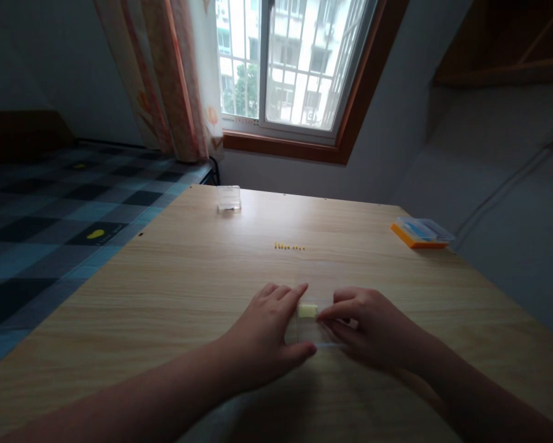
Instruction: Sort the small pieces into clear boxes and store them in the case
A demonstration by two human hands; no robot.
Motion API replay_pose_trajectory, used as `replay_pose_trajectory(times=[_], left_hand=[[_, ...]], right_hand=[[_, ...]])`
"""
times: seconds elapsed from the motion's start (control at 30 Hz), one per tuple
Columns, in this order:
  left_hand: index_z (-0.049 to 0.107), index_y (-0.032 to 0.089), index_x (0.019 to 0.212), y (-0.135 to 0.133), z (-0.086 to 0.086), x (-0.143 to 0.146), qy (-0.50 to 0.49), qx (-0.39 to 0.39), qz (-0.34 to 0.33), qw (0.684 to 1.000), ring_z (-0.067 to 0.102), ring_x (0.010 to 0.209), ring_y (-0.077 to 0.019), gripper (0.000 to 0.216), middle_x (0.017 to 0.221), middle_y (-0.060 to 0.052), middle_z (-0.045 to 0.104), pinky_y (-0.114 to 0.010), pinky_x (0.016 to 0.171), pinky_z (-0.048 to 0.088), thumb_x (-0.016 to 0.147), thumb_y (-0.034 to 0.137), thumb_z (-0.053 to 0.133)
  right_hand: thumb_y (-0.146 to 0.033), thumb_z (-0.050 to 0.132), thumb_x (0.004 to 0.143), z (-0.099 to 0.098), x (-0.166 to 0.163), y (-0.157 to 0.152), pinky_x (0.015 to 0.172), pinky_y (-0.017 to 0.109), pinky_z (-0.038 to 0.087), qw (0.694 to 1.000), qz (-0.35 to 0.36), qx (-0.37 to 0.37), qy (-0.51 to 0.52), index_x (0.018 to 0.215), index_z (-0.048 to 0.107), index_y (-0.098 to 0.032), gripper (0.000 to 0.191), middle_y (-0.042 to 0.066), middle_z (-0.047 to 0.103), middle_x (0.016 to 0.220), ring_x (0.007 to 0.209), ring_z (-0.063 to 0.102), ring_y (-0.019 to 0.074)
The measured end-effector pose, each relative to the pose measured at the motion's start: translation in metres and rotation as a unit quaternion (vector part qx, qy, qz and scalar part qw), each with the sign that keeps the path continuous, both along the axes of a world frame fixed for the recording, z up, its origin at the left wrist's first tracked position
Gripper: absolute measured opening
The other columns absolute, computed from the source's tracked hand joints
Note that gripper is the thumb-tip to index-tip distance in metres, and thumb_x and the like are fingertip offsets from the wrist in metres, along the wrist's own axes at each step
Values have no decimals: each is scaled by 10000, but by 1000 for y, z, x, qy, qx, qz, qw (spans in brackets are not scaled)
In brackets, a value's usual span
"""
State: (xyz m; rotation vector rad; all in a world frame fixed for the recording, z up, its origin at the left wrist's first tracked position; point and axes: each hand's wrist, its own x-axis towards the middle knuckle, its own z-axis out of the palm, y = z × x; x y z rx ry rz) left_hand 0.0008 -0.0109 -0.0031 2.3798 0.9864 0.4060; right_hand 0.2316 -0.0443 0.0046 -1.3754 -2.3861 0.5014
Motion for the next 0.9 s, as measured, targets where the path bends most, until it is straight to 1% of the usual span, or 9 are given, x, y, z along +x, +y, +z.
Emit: replay_pose_trajectory(times=[0.2,0.33,0.47,0.63,0.77,0.9], left_hand=[[442,175,1480,0,1,0,-4,-1,4,1000,501,1257,-316,811,1346,-125,602,-504,1117,382,751,313,768],[438,174,1482,-1,2,0,-4,-6,3,1000,491,1273,-325,813,1357,-132,596,-516,1119,377,752,322,766],[441,215,1480,-1,1,0,-15,-2,4,1000,499,1268,-323,794,1346,-112,604,-519,1113,382,756,315,751],[442,209,1479,0,0,0,-12,0,5,1000,503,1257,-325,802,1340,-117,604,-523,1108,383,750,327,755],[447,165,1476,0,-1,-1,-12,0,2,1000,501,1258,-320,811,1344,-131,602,-508,1121,375,746,320,763],[453,202,1470,0,-1,0,-20,5,3,1000,512,1245,-320,786,1331,-117,612,-514,1104,391,752,316,751]], right_hand=[[-116,588,853,0,0,-1,632,217,348,1000,2,4,-14,897,779,-239,230,-8,622,748,669,528,95],[-136,579,875,0,-2,0,623,223,340,999,4,11,-35,877,775,-229,217,-1,615,737,659,520,97],[-144,572,893,0,-2,0,629,224,348,999,0,16,-41,867,775,-228,221,3,620,739,672,531,101],[-147,566,895,0,-1,-1,624,221,349,1000,1,14,-20,899,778,-226,226,3,623,746,661,527,97],[-130,595,861,1,-2,-2,633,220,337,1000,6,4,-18,870,775,-251,217,-13,611,730,675,521,97],[-140,598,865,0,-3,-2,620,226,317,999,7,9,-31,839,772,-244,204,-11,596,702,661,505,100]])
